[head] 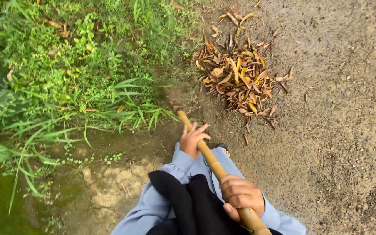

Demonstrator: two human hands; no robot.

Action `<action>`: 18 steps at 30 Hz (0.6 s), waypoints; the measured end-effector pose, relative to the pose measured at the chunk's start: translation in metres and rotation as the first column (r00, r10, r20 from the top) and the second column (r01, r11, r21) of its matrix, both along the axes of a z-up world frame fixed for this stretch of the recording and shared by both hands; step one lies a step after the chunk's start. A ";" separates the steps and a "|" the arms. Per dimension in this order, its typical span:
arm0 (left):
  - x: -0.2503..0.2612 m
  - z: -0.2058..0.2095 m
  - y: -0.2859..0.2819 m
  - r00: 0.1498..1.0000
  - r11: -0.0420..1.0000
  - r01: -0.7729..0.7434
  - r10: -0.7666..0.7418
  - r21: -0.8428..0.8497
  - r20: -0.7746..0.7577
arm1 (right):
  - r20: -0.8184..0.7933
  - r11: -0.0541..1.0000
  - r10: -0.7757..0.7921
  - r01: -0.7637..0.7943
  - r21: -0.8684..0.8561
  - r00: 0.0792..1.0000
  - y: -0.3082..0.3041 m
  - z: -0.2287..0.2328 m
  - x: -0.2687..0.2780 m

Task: Sweeping dry leaves from a mossy ground surface into a pile using a broom.

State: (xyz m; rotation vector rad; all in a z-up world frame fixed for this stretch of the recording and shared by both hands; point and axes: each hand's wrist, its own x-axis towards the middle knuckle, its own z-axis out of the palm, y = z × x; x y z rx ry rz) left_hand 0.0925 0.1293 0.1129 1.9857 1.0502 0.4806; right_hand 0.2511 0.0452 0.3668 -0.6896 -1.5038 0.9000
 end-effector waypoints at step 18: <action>-0.039 -0.105 -0.014 0.957 0.941 -0.286 0.290 -0.181 -0.008 | 0.043 0.978 0.039 -0.029 -0.207 0.998 0.016 -0.045 -0.030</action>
